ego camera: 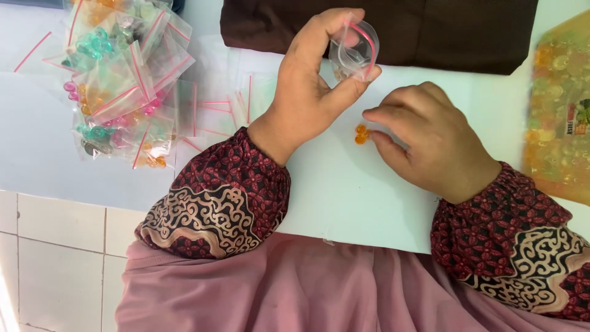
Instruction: The person sorts small buttons from a container onto a table, then places them into small plastic bags and seals them. The person repeats this process with different colored buttons.
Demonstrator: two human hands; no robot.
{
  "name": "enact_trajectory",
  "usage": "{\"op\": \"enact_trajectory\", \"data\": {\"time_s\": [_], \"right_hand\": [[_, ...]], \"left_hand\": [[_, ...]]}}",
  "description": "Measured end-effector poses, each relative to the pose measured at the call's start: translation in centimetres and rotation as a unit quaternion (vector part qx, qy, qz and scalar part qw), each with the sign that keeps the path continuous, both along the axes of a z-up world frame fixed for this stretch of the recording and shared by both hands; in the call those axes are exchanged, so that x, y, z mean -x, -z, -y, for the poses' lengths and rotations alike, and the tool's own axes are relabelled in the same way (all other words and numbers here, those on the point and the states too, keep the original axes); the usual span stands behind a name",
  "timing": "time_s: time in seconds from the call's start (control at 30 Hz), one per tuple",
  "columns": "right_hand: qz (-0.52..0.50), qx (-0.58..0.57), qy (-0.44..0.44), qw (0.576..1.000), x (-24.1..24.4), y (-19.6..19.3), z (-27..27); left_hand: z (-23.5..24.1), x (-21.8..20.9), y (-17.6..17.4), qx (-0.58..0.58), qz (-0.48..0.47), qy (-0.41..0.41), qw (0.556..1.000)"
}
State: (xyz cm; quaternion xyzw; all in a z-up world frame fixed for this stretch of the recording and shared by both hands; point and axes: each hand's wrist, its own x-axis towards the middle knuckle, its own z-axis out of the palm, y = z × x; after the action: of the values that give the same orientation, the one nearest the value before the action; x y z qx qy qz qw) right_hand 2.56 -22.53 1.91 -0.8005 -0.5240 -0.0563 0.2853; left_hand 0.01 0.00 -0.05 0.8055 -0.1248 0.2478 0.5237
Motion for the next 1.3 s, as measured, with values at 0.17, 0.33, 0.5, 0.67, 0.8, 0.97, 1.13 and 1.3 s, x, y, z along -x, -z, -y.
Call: {"op": "enact_trajectory", "data": {"time_s": [0.17,0.33,0.5,0.67,0.8,0.97,1.13,1.3], "right_hand": [[0.025,0.043,-0.053,0.997,0.3,1.2,-1.0],[0.011,0.056,-0.07,0.996,0.1,1.2,-0.9],[0.053,-0.009,-0.031,0.998,-0.5,-0.3,0.0],[0.149,-0.223,-0.007,0.963,-1.1,-0.6,2.2],[0.169,-0.211,-0.015,0.963,-0.8,-0.6,1.8],[0.127,-0.141,0.054,0.98,-1.3,0.1,2.1],[0.058,-0.041,-0.025,0.997,-0.9,-0.3,0.0],[0.057,0.03,-0.083,0.994,-0.2,2.1,-0.9]], "left_hand": [[0.1,0.2,0.0,0.014,-0.006,-0.004,1.0],[0.2,0.0,0.3,0.012,-0.01,0.011,1.0],[0.3,0.0,0.1,-0.049,-0.017,0.025,0.998],[1.3,0.5,0.1,-0.163,0.003,0.041,0.986],[2.1,0.9,-0.2,-0.167,0.038,0.109,0.979],[-0.1,-0.2,0.7,-0.053,-0.031,0.124,0.99],[-2.7,-2.2,0.6,0.329,-0.032,0.102,0.938],[-2.3,-1.2,0.2,0.366,-0.125,0.178,0.905]]}}
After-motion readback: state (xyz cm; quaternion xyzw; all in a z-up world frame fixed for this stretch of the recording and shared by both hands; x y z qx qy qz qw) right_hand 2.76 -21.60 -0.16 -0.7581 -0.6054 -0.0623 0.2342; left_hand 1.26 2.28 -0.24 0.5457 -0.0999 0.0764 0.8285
